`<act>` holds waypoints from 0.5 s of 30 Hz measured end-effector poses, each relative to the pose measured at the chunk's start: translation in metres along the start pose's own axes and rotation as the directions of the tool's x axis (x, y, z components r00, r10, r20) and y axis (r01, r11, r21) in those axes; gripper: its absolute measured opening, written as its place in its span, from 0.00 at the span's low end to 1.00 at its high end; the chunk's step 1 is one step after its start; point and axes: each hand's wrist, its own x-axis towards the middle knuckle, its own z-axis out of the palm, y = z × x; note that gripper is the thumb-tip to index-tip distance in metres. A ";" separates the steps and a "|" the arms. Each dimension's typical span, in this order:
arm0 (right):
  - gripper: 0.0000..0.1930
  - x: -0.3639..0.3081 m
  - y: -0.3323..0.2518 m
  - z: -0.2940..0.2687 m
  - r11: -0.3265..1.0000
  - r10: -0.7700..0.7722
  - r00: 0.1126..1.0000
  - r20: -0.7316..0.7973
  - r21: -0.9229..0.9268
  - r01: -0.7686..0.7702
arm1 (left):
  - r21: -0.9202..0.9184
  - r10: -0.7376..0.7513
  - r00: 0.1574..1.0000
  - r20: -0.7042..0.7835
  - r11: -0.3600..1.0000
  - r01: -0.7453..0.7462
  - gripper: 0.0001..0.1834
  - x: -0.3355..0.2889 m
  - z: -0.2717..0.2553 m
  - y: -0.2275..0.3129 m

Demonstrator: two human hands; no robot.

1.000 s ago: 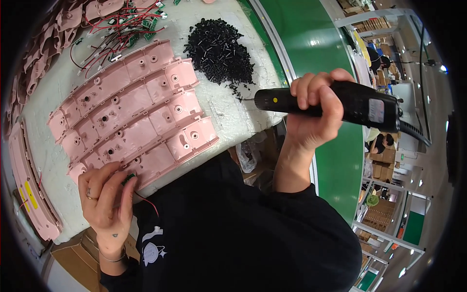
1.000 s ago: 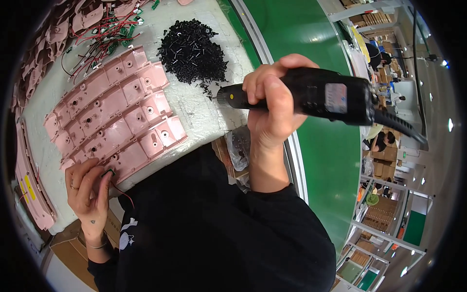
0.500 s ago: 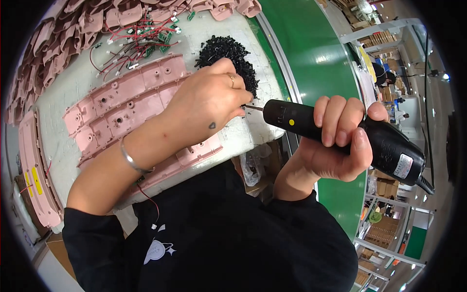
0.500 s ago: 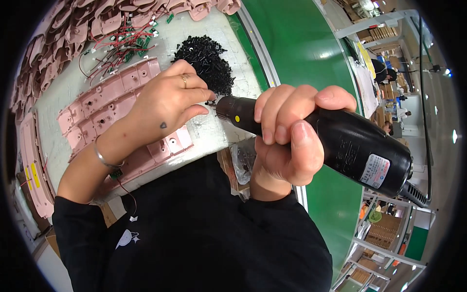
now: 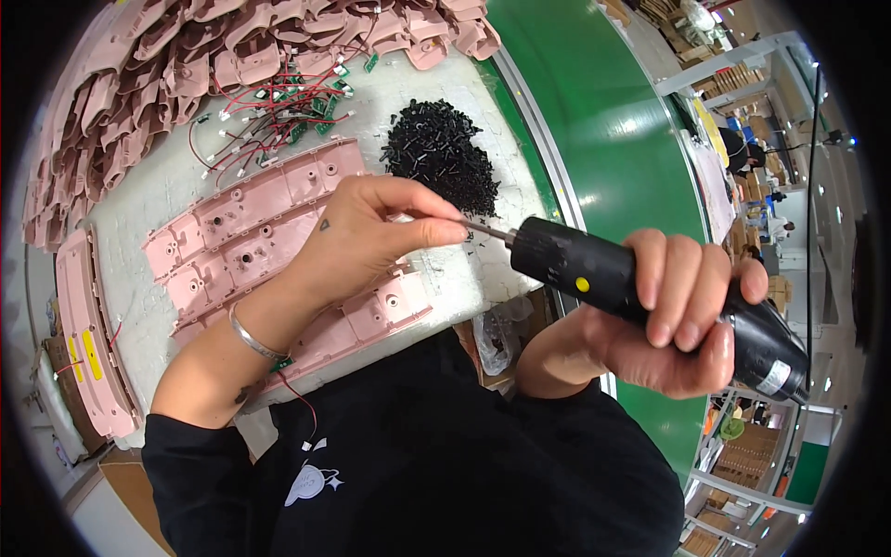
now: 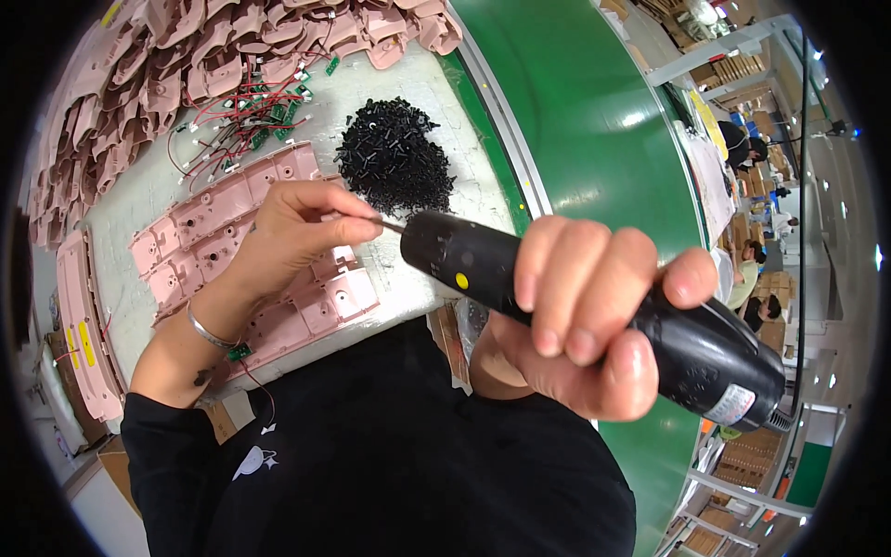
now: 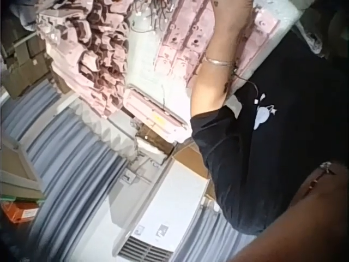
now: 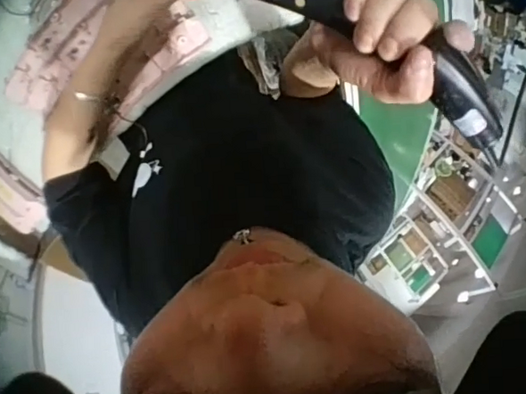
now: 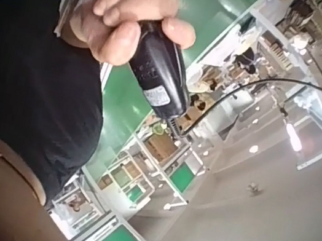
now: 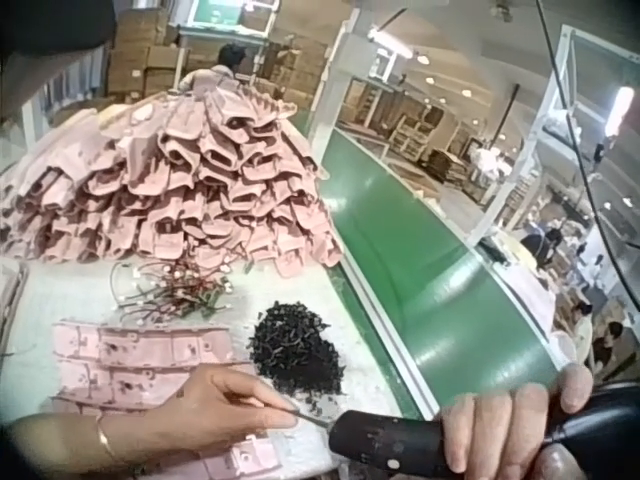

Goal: Assembling electronic components by fastening circuit boards to plastic parts using an electric screwdriver.

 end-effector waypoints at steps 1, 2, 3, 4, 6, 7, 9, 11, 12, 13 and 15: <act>0.16 0.001 0.000 0.005 1.000 -0.010 1.000 -0.014 0.017 0.010 | -0.203 -0.080 0.996 0.031 0.975 0.085 0.03 -0.004 -0.002 -0.001; 0.15 0.002 -0.003 0.009 1.000 -0.019 0.999 -0.031 0.023 0.020 | -0.260 -0.084 0.995 0.061 0.961 0.097 0.05 -0.006 -0.002 -0.001; 0.14 0.003 -0.005 0.014 0.999 -0.027 0.998 -0.048 0.030 0.029 | -0.257 -0.082 0.995 0.064 0.962 0.096 0.05 -0.008 -0.001 -0.001; 0.14 0.003 -0.005 0.018 0.999 -0.032 0.998 -0.047 0.028 0.033 | -0.392 -0.082 0.992 0.099 0.913 0.115 0.06 -0.010 0.000 -0.001; 0.14 0.002 -0.002 0.025 0.991 -0.100 0.987 -0.124 0.071 0.110 | -0.539 -0.072 0.987 0.146 0.830 0.140 0.07 -0.015 -0.001 0.001; 0.14 0.002 -0.002 0.027 0.991 -0.101 0.987 -0.123 0.075 0.110 | -0.538 -0.071 0.987 0.143 0.832 0.137 0.07 -0.017 -0.001 0.002; 0.15 0.002 -0.002 0.031 0.983 -0.122 0.981 -0.150 0.118 0.140 | -0.569 -0.059 0.985 0.163 0.810 0.143 0.07 -0.021 -0.002 0.003; 0.15 0.002 0.000 0.034 0.979 -0.135 0.978 -0.157 0.132 0.156 | -0.567 -0.048 0.987 0.154 0.814 0.128 0.08 -0.025 -0.004 0.004; 0.15 0.002 -0.001 0.035 0.980 -0.128 0.981 -0.149 0.133 0.148 | -0.564 -0.040 0.988 0.152 0.817 0.119 0.08 -0.026 -0.004 0.005; 0.15 0.002 -0.002 0.035 0.981 -0.121 0.983 -0.140 0.134 0.140 | -0.564 -0.038 0.988 0.150 0.818 0.117 0.08 -0.027 -0.004 0.005; 0.15 0.001 -0.004 0.036 0.982 -0.115 0.984 -0.134 0.135 0.133 | -0.497 -0.049 0.992 0.120 0.861 0.103 0.08 -0.029 -0.005 0.007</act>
